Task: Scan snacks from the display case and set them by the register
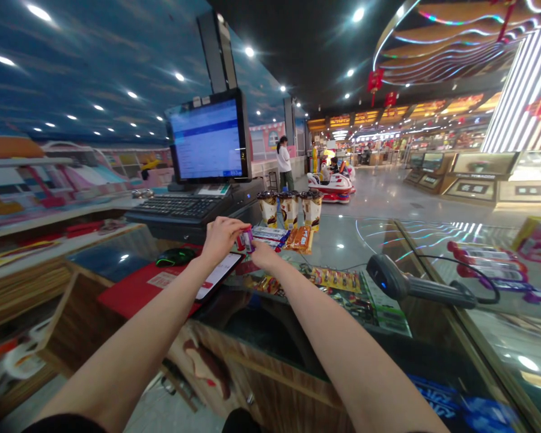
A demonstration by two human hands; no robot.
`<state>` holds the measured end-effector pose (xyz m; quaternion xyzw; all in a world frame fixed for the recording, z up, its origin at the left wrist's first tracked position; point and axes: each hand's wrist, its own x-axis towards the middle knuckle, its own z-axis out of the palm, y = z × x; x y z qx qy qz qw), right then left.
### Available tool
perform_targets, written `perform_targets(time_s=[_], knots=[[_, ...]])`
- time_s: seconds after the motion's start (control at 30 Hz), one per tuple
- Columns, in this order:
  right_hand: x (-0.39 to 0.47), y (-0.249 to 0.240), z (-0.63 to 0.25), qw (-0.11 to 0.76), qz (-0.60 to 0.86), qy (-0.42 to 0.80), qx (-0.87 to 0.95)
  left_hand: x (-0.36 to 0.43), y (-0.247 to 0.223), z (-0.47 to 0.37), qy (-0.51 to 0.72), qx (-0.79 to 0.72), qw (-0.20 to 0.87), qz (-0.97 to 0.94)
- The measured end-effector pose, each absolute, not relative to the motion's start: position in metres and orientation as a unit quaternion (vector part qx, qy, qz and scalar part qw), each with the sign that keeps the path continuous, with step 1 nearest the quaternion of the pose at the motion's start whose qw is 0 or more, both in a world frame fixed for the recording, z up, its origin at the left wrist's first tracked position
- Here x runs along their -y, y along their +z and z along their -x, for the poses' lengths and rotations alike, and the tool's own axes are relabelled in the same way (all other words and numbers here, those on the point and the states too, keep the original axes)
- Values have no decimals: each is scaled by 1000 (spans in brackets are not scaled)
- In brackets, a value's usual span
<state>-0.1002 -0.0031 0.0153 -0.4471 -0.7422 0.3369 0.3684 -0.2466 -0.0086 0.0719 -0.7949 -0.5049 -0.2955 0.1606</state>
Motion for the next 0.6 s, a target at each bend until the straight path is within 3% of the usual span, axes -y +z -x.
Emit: perform_targets(time_s=[0.6], knots=[[-6, 8, 111, 388, 438, 368, 723, 2, 76, 259, -300, 472, 126, 819]])
